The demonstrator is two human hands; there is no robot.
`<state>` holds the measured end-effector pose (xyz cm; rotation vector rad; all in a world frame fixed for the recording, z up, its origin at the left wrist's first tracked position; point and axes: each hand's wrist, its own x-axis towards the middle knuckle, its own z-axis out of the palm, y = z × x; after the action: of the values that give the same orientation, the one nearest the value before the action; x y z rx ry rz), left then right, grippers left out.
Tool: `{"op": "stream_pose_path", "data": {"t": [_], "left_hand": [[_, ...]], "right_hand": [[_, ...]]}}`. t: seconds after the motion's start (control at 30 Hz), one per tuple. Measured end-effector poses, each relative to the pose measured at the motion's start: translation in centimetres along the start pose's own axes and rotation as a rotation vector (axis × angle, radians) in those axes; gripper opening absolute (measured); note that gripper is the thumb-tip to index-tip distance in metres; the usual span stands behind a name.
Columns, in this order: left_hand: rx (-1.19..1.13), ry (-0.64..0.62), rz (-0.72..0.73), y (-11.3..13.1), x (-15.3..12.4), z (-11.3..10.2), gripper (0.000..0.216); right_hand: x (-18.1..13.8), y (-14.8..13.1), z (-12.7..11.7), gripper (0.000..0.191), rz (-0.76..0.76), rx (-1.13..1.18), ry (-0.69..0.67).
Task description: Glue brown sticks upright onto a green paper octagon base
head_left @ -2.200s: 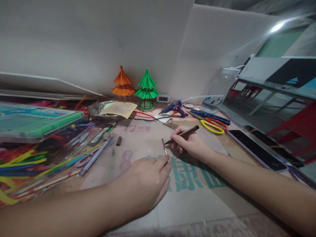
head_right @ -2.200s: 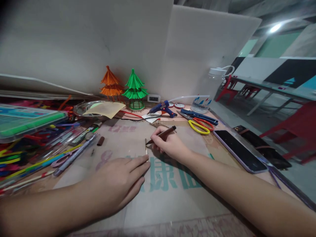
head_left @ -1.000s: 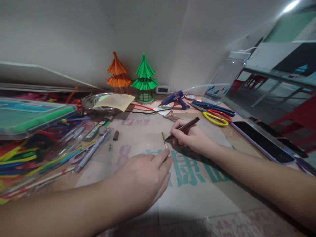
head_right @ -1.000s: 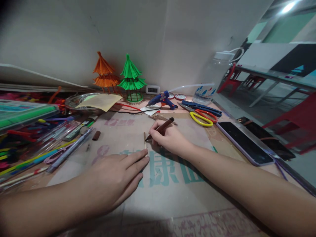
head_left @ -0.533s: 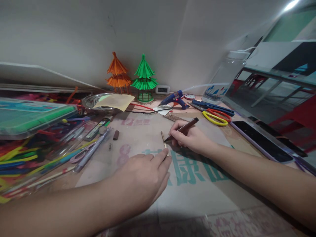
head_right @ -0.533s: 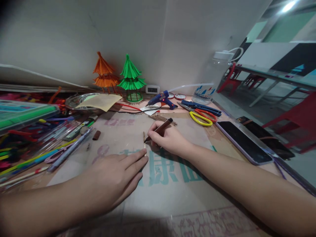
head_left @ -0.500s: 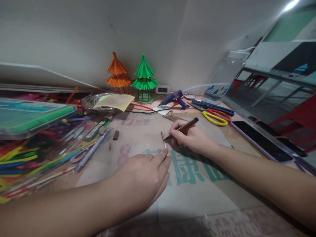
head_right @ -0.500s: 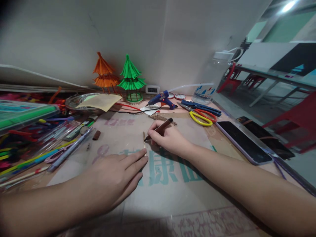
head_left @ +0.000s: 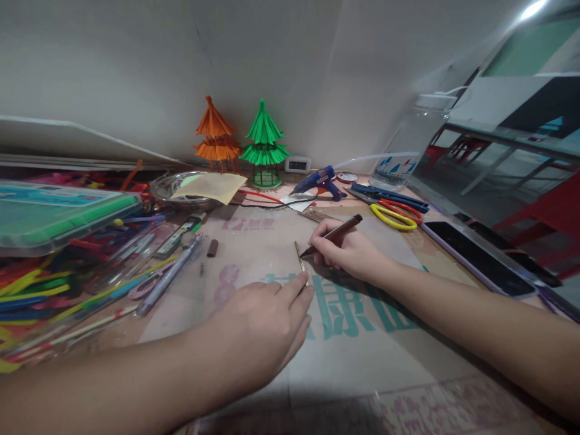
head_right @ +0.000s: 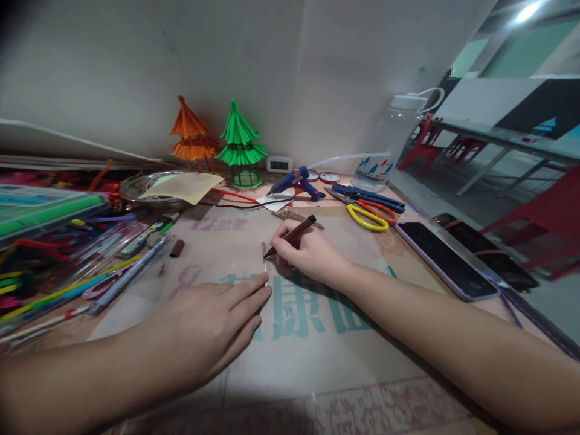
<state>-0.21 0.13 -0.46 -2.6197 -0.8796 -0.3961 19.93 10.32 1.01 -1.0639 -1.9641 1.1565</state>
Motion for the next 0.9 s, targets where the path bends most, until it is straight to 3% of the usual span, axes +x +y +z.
{"op": "stream_pose_path", "data": {"t": [0.4,0.9], "left_hand": [[0.025,0.005,-0.004,0.10,-0.05,-0.26,0.037],[0.063,-0.006,0.008,0.16,-0.13,-0.20,0.033]], "right_hand": [[0.02,-0.21,-0.03,0.014,0.025,0.012,-0.040],[0.46,0.23,0.01,0.017,0.031,0.014,0.016]]}}
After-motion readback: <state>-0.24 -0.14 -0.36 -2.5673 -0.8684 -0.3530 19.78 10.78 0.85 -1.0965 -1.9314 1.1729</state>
